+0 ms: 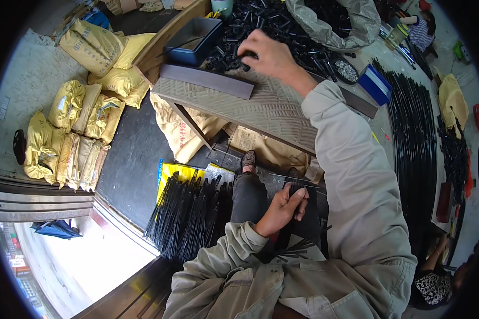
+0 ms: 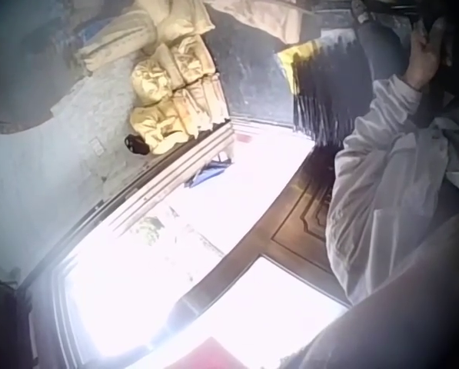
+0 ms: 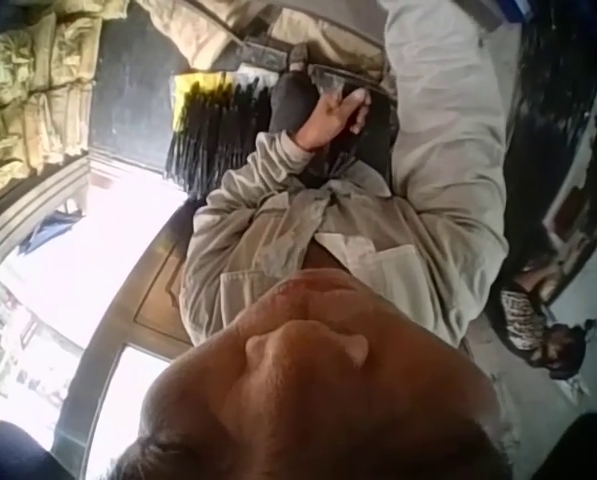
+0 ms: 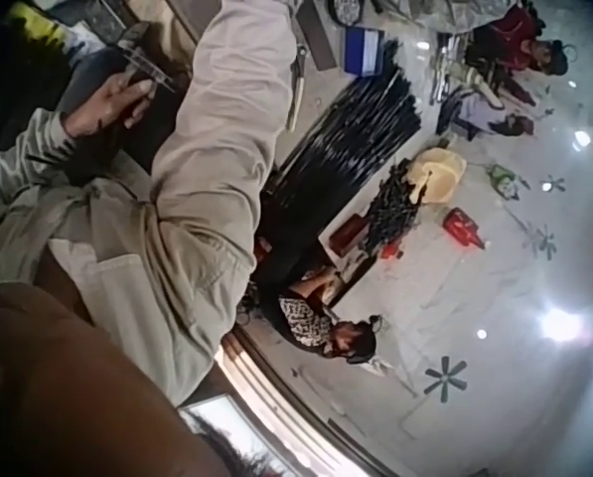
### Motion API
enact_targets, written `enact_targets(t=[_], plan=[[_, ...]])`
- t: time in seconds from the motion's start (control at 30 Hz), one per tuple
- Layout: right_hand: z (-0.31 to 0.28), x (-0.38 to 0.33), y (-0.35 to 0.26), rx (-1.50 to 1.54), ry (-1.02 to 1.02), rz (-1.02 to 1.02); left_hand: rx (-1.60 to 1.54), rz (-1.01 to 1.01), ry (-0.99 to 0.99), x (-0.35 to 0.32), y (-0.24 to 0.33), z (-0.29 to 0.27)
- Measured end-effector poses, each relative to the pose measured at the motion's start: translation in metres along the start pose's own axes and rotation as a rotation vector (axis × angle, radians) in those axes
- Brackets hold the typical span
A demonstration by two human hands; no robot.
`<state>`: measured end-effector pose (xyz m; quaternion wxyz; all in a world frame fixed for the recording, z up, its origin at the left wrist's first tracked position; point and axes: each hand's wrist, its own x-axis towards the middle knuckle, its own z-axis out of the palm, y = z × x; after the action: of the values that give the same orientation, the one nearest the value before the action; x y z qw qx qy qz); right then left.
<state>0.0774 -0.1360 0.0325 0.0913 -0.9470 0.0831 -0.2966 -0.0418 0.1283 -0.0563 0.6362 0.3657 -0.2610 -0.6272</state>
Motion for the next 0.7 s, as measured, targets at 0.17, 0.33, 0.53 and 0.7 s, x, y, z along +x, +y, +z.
enact_targets(t=[0.17, 0.33, 0.53, 0.7], plan=[[-0.077, -0.049, -0.016, 0.797, 0.124, 0.397, 0.042, -0.023, 0.0, -0.006, 0.0, 0.005], [-0.122, -0.157, -0.082, 0.998, -0.161, 0.566, 0.084, 0.005, 0.108, -0.012, -0.002, 0.021], [-0.118, -0.24, -0.099, 1.131, -0.169, 0.658, -0.04, 0.024, 0.1, -0.025, -0.004, 0.056], [-0.128, -0.265, -0.106, 1.168, -0.124, 0.669, 0.032, 0.016, 0.126, -0.033, -0.009, 0.074]])
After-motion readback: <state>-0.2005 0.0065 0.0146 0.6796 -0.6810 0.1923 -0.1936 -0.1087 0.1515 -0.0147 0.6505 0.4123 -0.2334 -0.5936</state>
